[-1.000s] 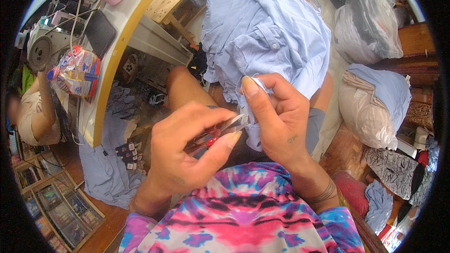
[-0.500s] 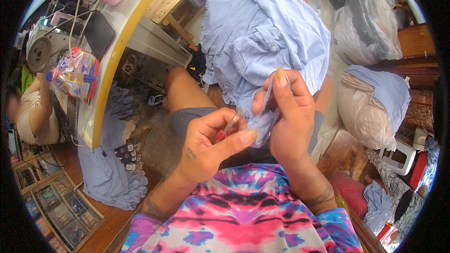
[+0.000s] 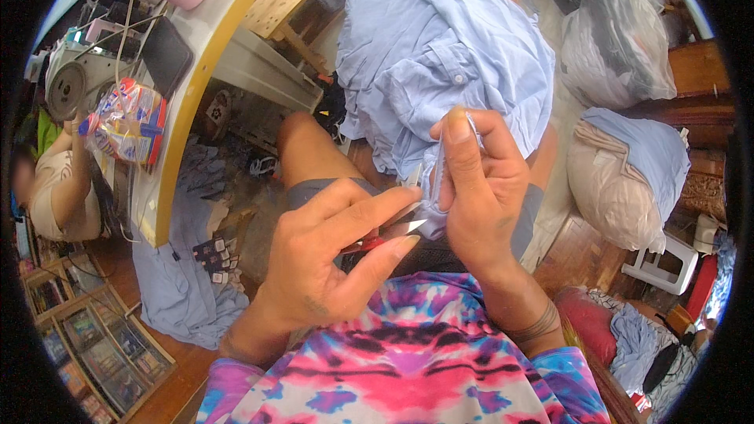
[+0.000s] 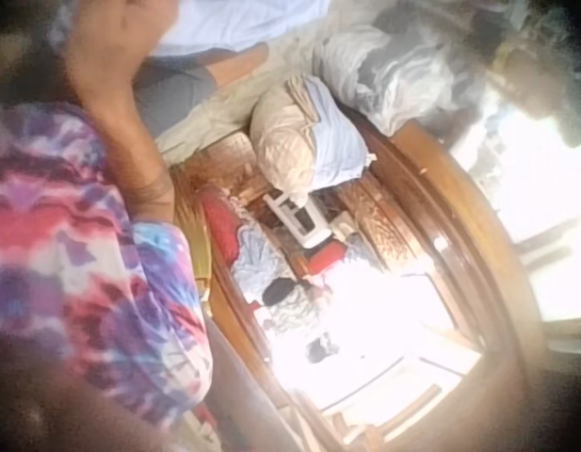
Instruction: The person uses shears to clip and remove excess threads from blue shirts, handling each garment one at a time from a large pile on their lap.
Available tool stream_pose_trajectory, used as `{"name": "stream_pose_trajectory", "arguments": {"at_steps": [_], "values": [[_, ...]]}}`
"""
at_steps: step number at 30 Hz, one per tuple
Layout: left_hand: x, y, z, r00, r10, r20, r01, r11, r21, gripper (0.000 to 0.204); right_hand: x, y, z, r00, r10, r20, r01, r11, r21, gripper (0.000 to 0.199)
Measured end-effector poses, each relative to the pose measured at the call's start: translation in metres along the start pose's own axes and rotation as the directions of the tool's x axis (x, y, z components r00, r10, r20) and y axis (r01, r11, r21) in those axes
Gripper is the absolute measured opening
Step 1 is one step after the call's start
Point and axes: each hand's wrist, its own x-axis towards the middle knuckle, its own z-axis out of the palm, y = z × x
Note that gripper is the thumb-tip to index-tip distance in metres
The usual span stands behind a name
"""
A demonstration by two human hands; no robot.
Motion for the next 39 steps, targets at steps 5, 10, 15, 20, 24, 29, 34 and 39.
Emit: {"name": "stream_pose_trajectory", "arguments": {"at_steps": [5, 10, 15, 20, 24, 29, 34, 39], "values": [[0.003, 0.005, -0.005, 1.0, -0.007, -0.005, 0.008, 0.993, 0.115, 0.032, -0.003, 0.005, -0.005, 0.999, -0.004, 0.054, 0.003, 1.0, 0.018, 0.02], [0.006, 0.006, -0.011, 0.999, 0.016, 0.033, -0.022, 0.981, 0.19, 0.03, -0.004, 0.005, -0.004, 0.998, -0.021, 0.06, 0.02, 1.0, 0.02, 0.02], [0.006, 0.005, -0.012, 0.998, 0.027, 0.053, -0.037, 0.979, 0.202, 0.028, -0.004, 0.006, -0.002, 0.997, -0.018, 0.076, 0.017, 1.0, 0.016, 0.02], [0.004, 0.003, -0.012, 0.998, 0.06, 0.036, -0.066, 0.974, 0.216, 0.026, -0.006, 0.006, -0.002, 0.994, -0.019, 0.107, 0.019, 1.0, 0.005, 0.019], [0.004, 0.005, -0.013, 0.998, 0.05, 0.035, -0.057, 0.974, 0.22, 0.026, -0.006, 0.004, 0.0, 0.994, -0.016, 0.11, 0.017, 1.0, -0.005, 0.019], [0.002, 0.003, -0.017, 0.997, 0.053, 0.05, -0.063, 0.972, 0.225, 0.025, -0.008, 0.001, 0.002, 0.991, 0.01, 0.137, -0.005, 0.999, -0.037, 0.018], [0.001, -0.002, -0.017, 1.0, -0.001, 0.004, 0.001, 0.99, 0.142, 0.022, -0.012, 0.007, 0.003, 0.992, 0.075, 0.101, -0.056, 0.983, -0.177, 0.019], [-0.002, -0.042, 0.009, 0.965, -0.262, 0.01, 0.208, 0.74, -0.64, 0.027, -0.014, 0.002, -0.004, 0.986, 0.128, 0.105, -0.1, 0.967, -0.235, 0.021]]}}
